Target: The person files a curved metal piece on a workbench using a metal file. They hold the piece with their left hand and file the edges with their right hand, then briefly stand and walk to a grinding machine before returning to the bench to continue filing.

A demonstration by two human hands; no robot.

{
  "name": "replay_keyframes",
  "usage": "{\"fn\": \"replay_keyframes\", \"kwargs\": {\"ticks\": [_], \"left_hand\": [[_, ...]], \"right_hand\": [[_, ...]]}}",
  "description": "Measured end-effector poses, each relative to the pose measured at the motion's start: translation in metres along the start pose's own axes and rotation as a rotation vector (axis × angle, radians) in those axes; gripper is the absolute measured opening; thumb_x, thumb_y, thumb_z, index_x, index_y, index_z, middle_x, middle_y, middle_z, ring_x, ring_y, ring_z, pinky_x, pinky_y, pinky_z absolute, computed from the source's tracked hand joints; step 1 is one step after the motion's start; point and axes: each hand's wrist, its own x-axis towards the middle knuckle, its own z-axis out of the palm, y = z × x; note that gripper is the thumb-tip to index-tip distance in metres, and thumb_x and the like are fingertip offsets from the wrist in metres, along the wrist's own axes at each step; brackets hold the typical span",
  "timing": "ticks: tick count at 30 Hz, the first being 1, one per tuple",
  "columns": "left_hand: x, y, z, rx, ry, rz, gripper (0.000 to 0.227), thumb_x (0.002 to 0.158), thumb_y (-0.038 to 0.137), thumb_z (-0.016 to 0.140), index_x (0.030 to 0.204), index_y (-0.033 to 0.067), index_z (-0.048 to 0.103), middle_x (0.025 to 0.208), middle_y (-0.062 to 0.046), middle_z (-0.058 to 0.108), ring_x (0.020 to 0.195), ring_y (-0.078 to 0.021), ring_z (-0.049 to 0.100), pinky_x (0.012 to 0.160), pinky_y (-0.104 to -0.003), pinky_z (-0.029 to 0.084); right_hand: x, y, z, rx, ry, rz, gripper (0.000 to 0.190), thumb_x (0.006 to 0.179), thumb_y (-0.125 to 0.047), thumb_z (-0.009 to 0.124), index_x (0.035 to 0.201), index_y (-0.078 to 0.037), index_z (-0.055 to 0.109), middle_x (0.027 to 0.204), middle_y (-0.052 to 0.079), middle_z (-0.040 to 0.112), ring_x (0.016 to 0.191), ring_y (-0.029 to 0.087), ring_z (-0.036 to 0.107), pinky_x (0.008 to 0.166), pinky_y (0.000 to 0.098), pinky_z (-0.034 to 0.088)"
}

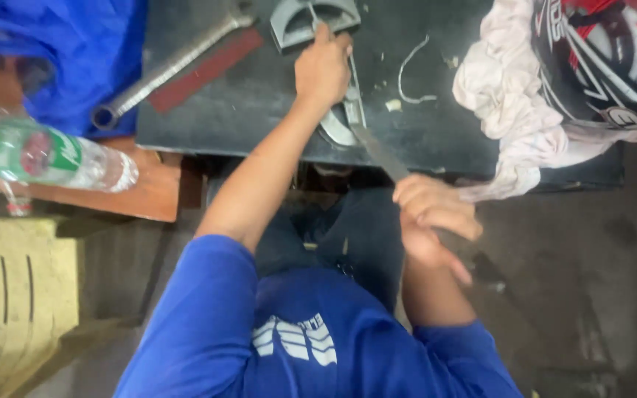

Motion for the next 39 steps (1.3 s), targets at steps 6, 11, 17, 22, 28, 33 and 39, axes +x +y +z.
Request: {"fn": "replay_keyframes", "kwargs": {"ticks": [6, 11, 17, 22, 28, 33, 39], "left_hand": [[0.0, -0.005, 0.005, 0.019, 0.065, 0.05, 0.014, 0.092, 0.024, 0.053, 0.093, 0.017, 0.065, 0.096, -0.017, 0.048, 0.069, -0.0512, 0.063, 0.055, -0.065, 0.045], [0.001, -0.006, 0.01, 0.004, 0.117, 0.063, 0.006, 0.091, 0.023, 0.056, 0.091, 0.0191, 0.061, 0.094, -0.013, 0.047, 0.066, -0.0469, 0.06, 0.051, -0.062, 0.041], [-0.002, -0.001, -0.008, -0.067, -0.054, 0.002, 0.013, 0.093, 0.019, 0.051, 0.098, 0.0177, 0.063, 0.101, -0.015, 0.048, 0.07, -0.0488, 0.063, 0.057, -0.061, 0.046], [-0.002, -0.005, 0.0, -0.091, -0.002, 0.017, 0.013, 0.096, 0.022, 0.05, 0.096, 0.0188, 0.062, 0.098, -0.011, 0.046, 0.068, -0.0452, 0.06, 0.051, -0.059, 0.041], [-0.005, -0.001, -0.006, -0.088, 0.015, -0.007, 0.013, 0.093, 0.025, 0.052, 0.096, 0.0192, 0.064, 0.098, -0.011, 0.05, 0.075, -0.0448, 0.064, 0.058, -0.061, 0.047], [-0.006, -0.006, 0.001, -0.093, 0.041, 0.044, 0.015, 0.088, 0.016, 0.054, 0.094, 0.0167, 0.067, 0.1, -0.014, 0.058, 0.072, -0.0466, 0.064, 0.051, -0.062, 0.044], [0.007, -0.005, -0.007, -0.079, 0.044, 0.04, 0.015, 0.088, 0.015, 0.052, 0.094, 0.0169, 0.065, 0.097, -0.013, 0.053, 0.067, -0.0473, 0.062, 0.049, -0.063, 0.043]], "right_hand": [[-0.041, 0.007, -0.015, 0.047, 0.167, -0.217, 0.076, 0.092, -0.073, 0.034, 0.063, -0.003, 0.046, 0.039, 0.008, 0.036, 0.029, 0.025, 0.042, 0.033, 0.0419, 0.037], [0.003, 0.007, -0.032, 0.213, -0.011, 0.17, 0.073, 0.085, -0.079, 0.031, 0.085, -0.009, 0.051, 0.054, 0.002, 0.036, 0.045, 0.018, 0.035, 0.045, 0.0363, 0.032], [-0.009, -0.005, -0.019, 0.029, 0.06, 0.07, 0.078, 0.087, -0.079, 0.024, 0.072, -0.004, 0.043, 0.05, 0.011, 0.041, 0.04, 0.026, 0.041, 0.045, 0.0447, 0.044], [0.0, -0.002, -0.024, 0.063, 0.062, 0.121, 0.074, 0.085, -0.079, 0.024, 0.079, -0.008, 0.043, 0.052, 0.007, 0.038, 0.04, 0.023, 0.038, 0.045, 0.0421, 0.044], [0.006, -0.026, -0.01, -0.135, -0.108, 0.056, 0.06, 0.102, -0.059, 0.039, 0.065, -0.012, 0.03, 0.043, 0.002, 0.032, 0.032, 0.014, 0.037, 0.037, 0.0342, 0.048], [0.005, -0.007, 0.004, -0.321, 0.011, 0.173, 0.066, 0.095, -0.069, 0.035, 0.06, -0.016, 0.02, 0.044, -0.001, 0.024, 0.029, 0.011, 0.034, 0.035, 0.0338, 0.042], [0.003, -0.013, 0.004, -0.377, 0.181, 0.101, 0.052, 0.095, -0.066, 0.029, 0.074, -0.019, 0.032, 0.047, -0.006, 0.017, 0.033, 0.006, 0.023, 0.036, 0.0299, 0.025]]}}
